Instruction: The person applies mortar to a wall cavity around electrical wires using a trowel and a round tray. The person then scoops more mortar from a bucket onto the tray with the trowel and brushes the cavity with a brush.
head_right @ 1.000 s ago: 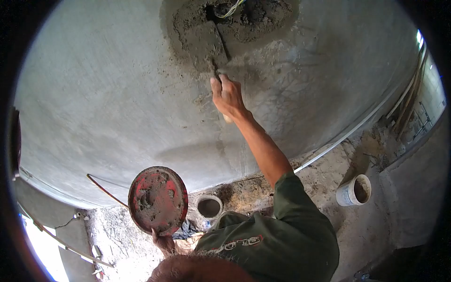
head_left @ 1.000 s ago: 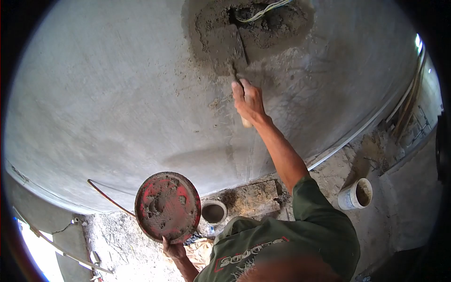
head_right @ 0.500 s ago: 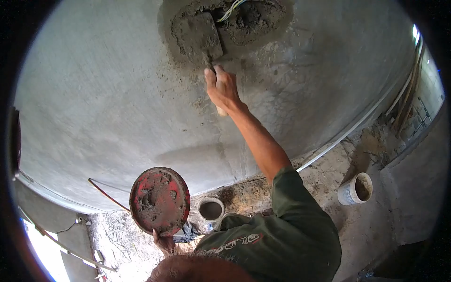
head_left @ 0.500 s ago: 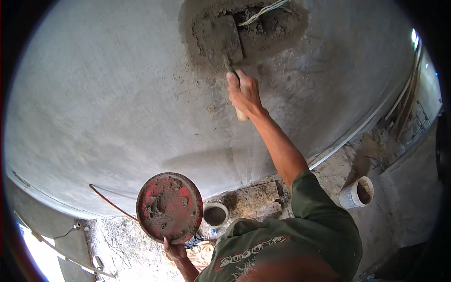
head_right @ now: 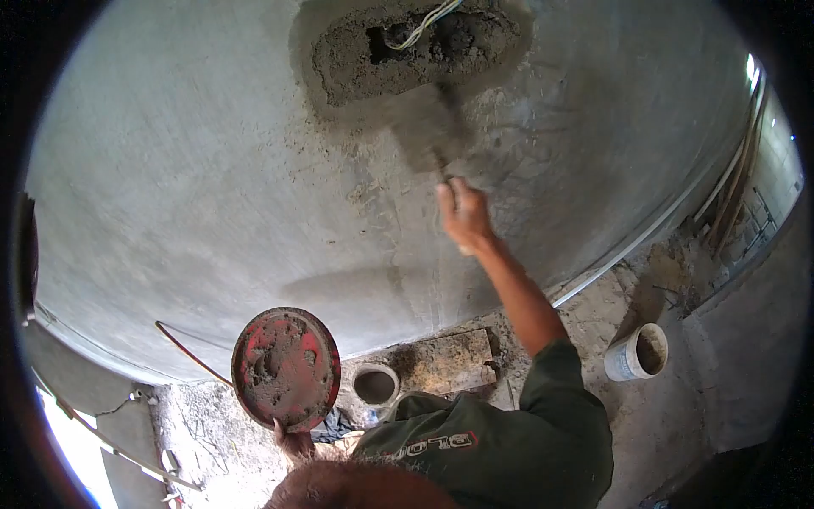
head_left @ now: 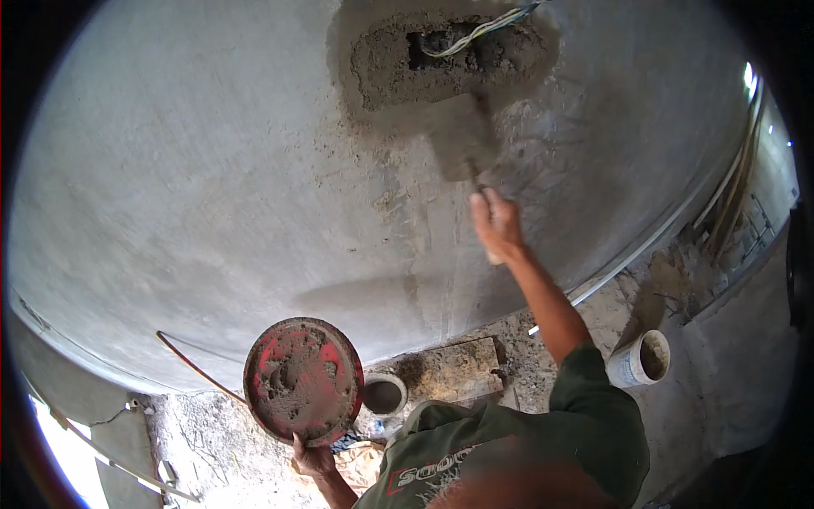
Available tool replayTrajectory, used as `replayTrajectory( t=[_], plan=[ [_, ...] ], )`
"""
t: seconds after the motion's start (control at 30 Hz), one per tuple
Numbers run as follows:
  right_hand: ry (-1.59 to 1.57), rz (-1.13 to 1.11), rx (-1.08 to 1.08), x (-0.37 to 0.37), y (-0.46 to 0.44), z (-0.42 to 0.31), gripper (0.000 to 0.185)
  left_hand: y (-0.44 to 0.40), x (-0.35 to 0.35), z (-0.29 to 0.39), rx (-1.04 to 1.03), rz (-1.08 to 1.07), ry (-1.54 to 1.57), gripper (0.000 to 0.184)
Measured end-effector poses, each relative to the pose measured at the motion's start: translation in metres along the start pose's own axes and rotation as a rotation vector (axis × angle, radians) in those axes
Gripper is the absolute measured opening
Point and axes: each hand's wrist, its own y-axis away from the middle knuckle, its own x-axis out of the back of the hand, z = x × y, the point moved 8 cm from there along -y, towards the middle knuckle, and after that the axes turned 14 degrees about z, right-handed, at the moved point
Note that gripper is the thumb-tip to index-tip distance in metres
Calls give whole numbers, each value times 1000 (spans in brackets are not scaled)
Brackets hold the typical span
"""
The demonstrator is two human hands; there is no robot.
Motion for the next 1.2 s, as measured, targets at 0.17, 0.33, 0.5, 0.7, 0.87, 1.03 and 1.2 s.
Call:
replayTrajectory(
  t=[0.17,0.33,0.5,0.7,0.87,1.03,1.2],
  plan=[
    [167,145,328,94,-109,-1,30,1,-1,0,4,51,-66,68],
    [304,25,459,140,-207,-75,28,13,-16,-17,58,32,-48,71],
    [424,-32,797,120,-241,-103,23,16,-4,-55,25,95,44,69],
    [255,16,871,87,-232,-143,27,35,-22,-75,12,66,-11,68],
    [49,203,-91,92,-149,-35,38,45,-6,-79,26,67,76,68],
    [-166,-62,-131,-25,0,-49,32,28,-18,-16,41,93,-19,67],
    [-383,-117,-22,-81,-20,-96,34,23,-26,7,-11,36,-98,67]
  ],
)
